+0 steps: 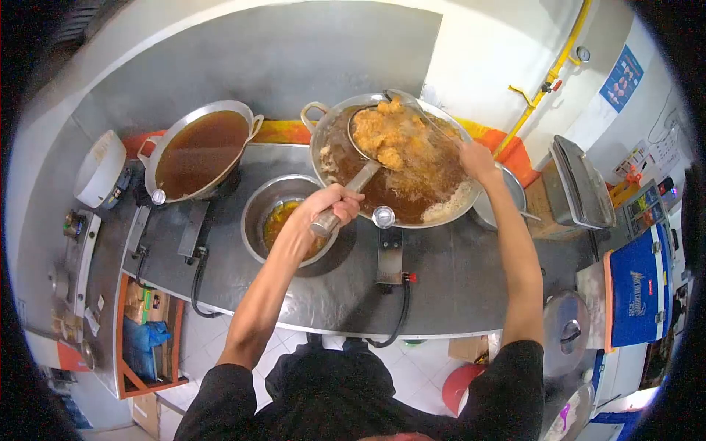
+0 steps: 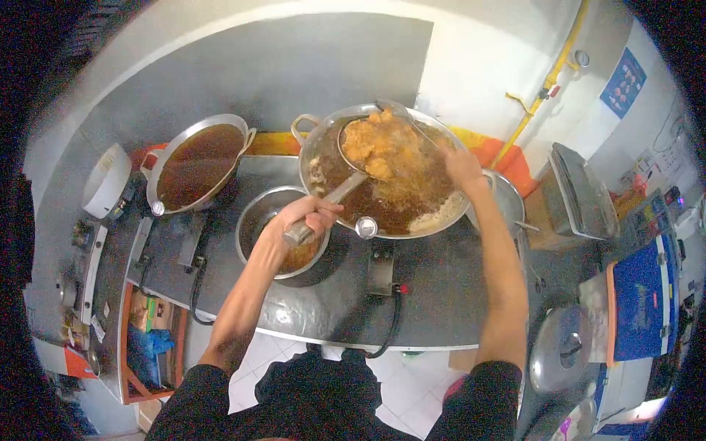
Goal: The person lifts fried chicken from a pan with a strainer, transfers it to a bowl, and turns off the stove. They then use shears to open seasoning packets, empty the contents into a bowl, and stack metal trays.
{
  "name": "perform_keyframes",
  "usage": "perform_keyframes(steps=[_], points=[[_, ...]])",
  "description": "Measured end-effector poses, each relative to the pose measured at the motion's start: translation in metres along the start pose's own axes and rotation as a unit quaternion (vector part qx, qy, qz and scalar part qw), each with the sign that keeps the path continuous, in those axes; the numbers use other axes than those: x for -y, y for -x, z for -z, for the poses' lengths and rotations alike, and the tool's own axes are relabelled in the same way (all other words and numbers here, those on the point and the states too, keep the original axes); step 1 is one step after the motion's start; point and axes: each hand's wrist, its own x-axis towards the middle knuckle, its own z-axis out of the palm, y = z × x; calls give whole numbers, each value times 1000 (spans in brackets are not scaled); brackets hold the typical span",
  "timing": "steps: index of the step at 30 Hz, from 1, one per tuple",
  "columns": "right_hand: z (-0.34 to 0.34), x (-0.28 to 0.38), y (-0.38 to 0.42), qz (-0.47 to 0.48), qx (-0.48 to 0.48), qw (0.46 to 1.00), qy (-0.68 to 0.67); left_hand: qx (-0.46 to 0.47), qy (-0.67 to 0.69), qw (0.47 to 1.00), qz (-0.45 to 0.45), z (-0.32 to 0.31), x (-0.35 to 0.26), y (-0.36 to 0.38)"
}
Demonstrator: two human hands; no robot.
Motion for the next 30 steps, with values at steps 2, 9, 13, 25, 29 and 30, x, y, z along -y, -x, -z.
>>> perform_keyframes(steps=[2, 9, 13, 25, 29, 30], points=[[-3, -7, 12, 38, -6, 999, 11, 8, 20, 1000, 8, 7, 2, -1], [28, -10, 46, 48, -42, 992, 110, 38, 37, 998, -15, -8, 22, 20], [49, -7, 59, 3, -51, 995, 82, 72, 61, 995, -34, 0, 41, 48], [78, 2, 79, -127, -101, 982, -96, 44, 97, 991, -84, -5, 91, 101], [73, 2, 92, -181, -69, 974, -120, 56, 121, 986, -101, -3, 102, 115], [71, 3, 97, -175, -79, 974, -122, 57, 118, 985, -109, -3, 104, 121]])
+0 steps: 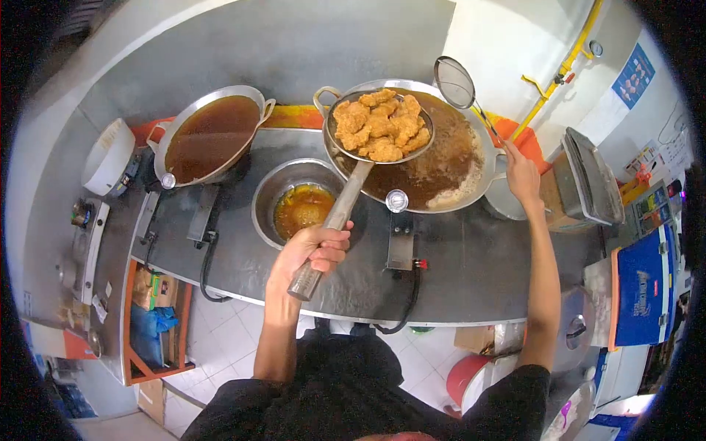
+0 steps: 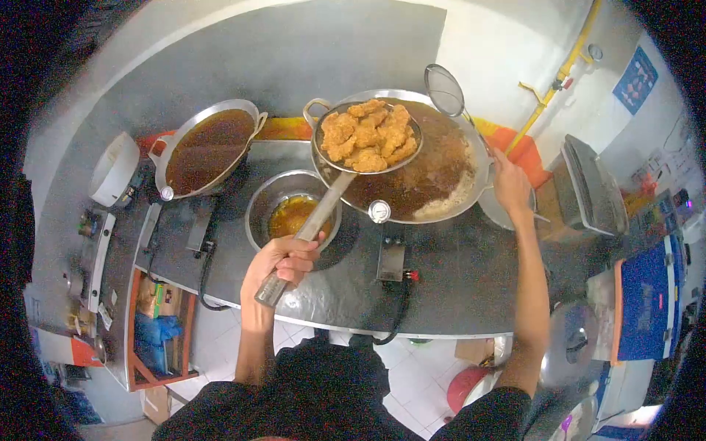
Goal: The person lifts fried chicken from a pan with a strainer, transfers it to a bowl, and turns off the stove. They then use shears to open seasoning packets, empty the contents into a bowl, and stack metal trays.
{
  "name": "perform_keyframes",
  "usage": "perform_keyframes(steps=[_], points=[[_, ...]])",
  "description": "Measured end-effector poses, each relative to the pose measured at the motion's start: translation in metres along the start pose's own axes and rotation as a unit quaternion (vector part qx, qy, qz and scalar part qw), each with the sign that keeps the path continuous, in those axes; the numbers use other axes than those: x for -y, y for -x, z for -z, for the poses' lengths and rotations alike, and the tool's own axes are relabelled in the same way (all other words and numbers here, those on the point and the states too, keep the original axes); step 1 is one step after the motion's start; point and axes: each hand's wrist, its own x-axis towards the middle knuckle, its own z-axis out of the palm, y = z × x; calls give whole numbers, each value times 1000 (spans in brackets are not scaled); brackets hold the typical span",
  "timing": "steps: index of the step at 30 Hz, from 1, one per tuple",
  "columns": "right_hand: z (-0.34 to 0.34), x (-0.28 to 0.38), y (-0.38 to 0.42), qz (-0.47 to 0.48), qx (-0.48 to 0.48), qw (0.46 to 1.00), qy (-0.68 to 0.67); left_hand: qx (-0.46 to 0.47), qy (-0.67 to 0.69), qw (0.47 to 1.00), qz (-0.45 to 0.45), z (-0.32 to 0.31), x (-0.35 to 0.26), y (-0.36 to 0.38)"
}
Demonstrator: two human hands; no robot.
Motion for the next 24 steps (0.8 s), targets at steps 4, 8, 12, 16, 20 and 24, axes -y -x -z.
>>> perform_keyframes(steps=[4, 8, 12, 16, 20, 24], points=[[-4, -13, 20, 22, -18, 1000, 5, -8, -7, 999, -34, 2, 6, 32], [-14, -15, 27, -18, 15, 995, 94, -50, -35, 995, -80, 5, 12, 77], [-18, -15, 28, -32, 60, 986, 151, -107, -93, 983, -115, 8, 21, 116], [-47, -60, 29, 44, 90, 991, 94, -154, -109, 973, -136, 18, 32, 145], [-40, -90, 24, 129, 172, 976, -34, -183, -93, 967, -151, 28, 44, 168], [-7, -41, 29, -200, 414, 873, -160, -192, -72, 965, -165, 47, 59, 185]])
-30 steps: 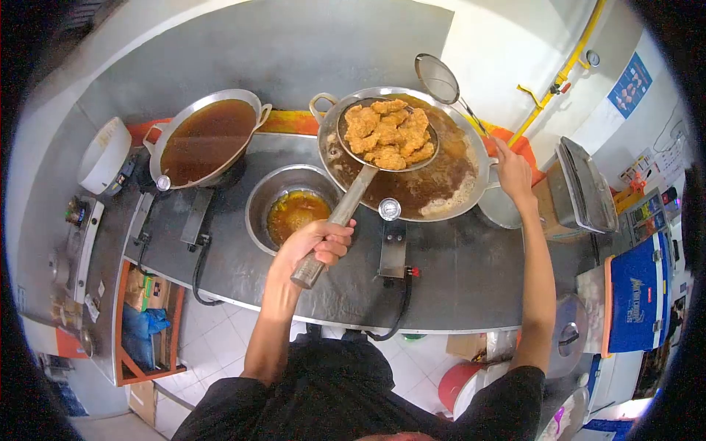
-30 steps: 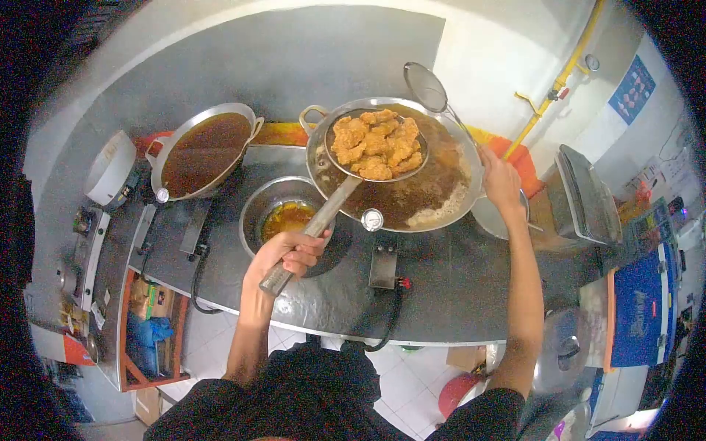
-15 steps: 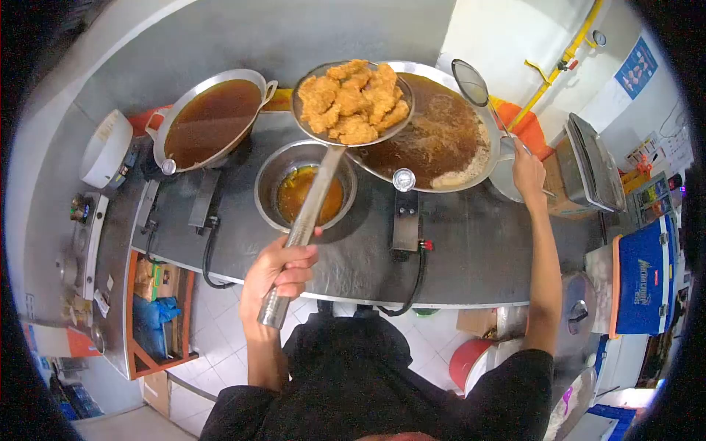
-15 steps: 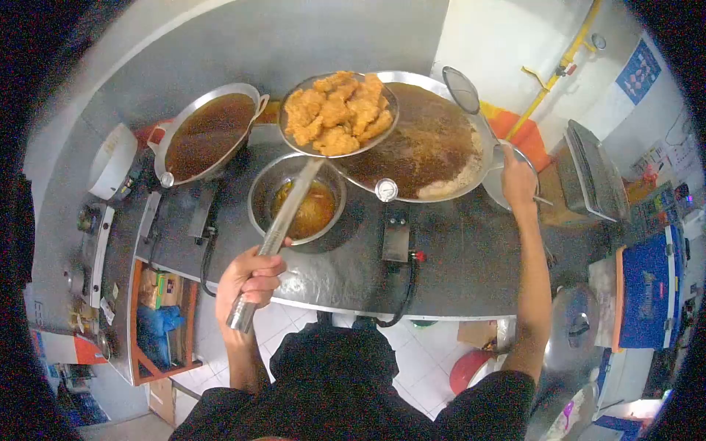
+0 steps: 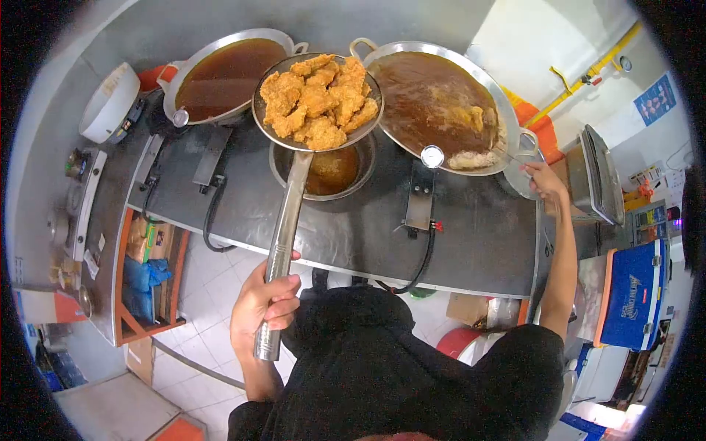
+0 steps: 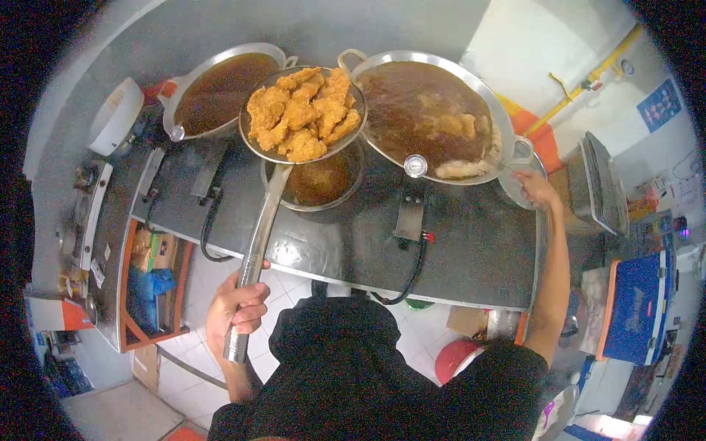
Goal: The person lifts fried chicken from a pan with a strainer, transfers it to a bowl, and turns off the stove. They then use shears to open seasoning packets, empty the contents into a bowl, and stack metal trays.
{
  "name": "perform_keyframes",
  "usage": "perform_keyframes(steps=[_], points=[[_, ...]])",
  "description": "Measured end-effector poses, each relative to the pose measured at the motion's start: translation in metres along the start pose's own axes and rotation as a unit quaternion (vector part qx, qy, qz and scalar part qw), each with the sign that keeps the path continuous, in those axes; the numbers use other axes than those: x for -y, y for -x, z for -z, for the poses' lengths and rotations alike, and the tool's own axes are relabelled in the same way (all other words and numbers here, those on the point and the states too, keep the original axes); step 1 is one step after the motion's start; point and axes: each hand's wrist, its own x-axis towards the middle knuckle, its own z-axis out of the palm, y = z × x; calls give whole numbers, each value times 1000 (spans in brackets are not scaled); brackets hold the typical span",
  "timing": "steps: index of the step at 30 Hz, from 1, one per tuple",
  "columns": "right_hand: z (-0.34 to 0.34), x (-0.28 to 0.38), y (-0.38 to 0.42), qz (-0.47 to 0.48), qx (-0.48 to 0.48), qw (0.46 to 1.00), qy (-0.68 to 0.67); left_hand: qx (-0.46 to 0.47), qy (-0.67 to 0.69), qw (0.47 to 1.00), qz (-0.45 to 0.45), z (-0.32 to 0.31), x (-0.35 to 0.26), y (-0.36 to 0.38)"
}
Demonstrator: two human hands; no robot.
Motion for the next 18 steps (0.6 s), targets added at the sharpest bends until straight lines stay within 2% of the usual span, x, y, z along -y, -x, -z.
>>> perform_keyframes(steps=[4, 9, 13, 18], points=[[-37, 44, 4, -37, 16, 987, -159, -6, 11, 1000, -1, 22, 9, 5], [-78, 63, -28, -18, 66, 920, -386, -17, 16, 1000, -6, 45, 24, 8], [-102, 105, -29, -18, 80, 905, -418, -26, 14, 1000, -2, 55, 31, 9], [-120, 132, -47, -10, 27, 905, -424, -16, 5, 1000, 4, 80, 37, -15]])
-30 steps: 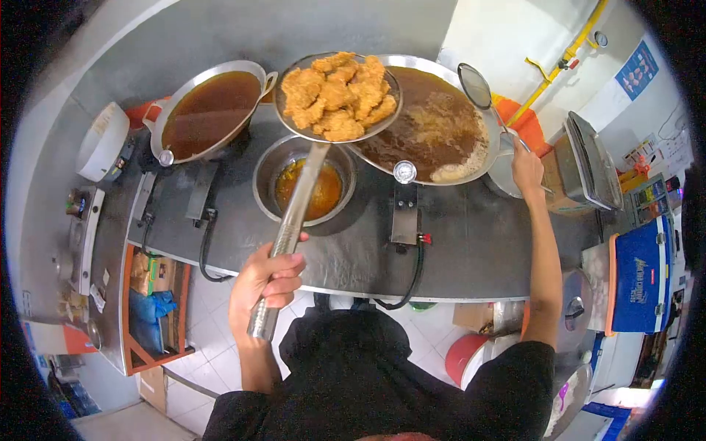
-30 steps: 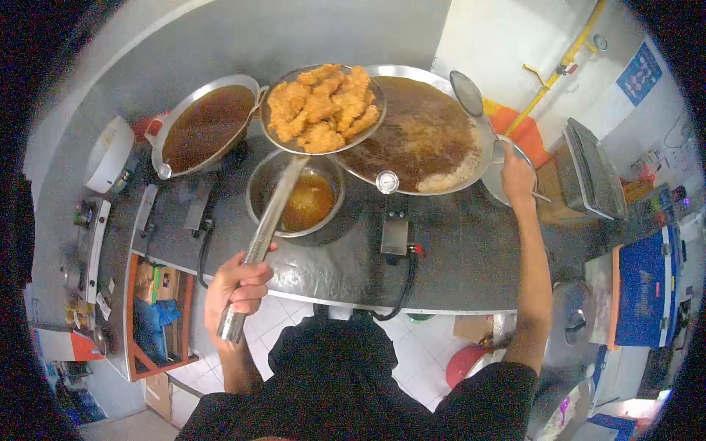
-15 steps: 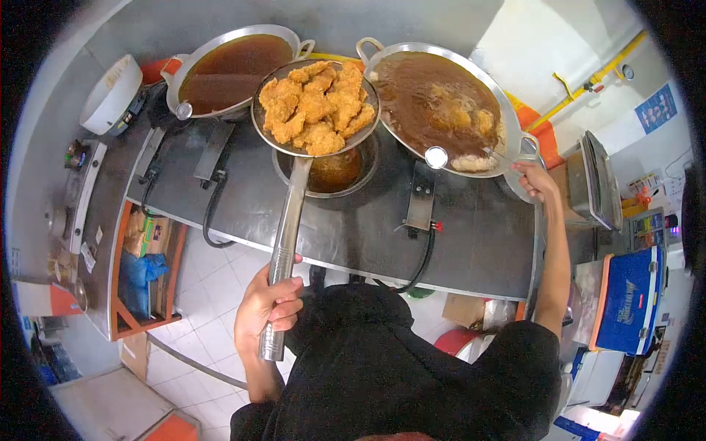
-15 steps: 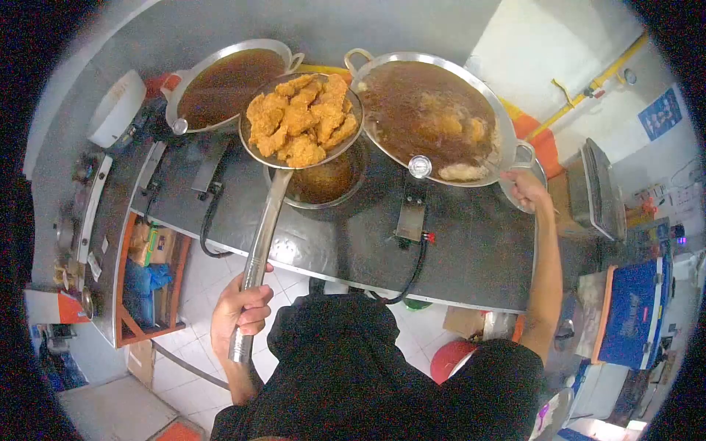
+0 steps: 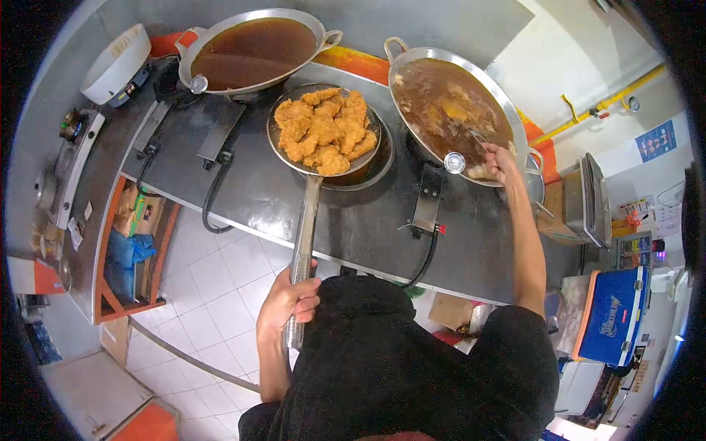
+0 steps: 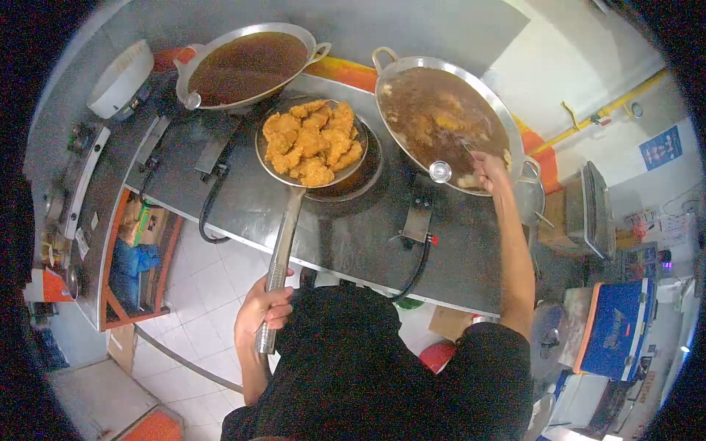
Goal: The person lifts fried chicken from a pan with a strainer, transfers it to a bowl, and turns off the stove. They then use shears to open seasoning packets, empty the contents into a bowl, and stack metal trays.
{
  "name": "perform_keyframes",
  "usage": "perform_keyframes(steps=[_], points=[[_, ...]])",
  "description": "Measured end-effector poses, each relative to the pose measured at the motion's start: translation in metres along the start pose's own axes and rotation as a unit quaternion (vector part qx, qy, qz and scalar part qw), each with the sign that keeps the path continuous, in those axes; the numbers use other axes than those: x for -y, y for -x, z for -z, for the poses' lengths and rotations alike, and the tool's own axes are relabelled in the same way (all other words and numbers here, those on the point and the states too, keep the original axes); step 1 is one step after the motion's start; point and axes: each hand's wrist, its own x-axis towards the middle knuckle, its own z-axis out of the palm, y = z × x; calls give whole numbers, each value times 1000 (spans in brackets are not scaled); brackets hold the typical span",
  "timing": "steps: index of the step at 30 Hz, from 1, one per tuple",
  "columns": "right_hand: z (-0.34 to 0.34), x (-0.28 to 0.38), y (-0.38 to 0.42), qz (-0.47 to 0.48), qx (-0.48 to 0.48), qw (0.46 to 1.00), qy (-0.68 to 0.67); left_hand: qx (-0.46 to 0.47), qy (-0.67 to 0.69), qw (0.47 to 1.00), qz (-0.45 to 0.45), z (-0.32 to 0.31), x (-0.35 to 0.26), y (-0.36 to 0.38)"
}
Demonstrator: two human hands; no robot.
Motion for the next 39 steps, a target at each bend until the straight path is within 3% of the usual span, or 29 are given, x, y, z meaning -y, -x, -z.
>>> perform_keyframes(steps=[7, 11, 23, 35, 39], points=[[-7, -7, -13, 24, 19, 999, -35, 13, -69, 998, 1, 64, 24, -94], [-17, -5, 1, 64, 5, 998, -9, 46, -27, 999, 9, 85, 23, -112], [-10, -18, 63, 125, -24, 991, 43, 60, -29, 997, 40, 88, 17, -117], [-54, 9, 160, 110, -50, 991, 61, 43, -9, 997, 70, 91, 7, -119], [-83, 4, 182, 106, -19, 993, 51, 43, -4, 997, 59, 94, 4, -116]])
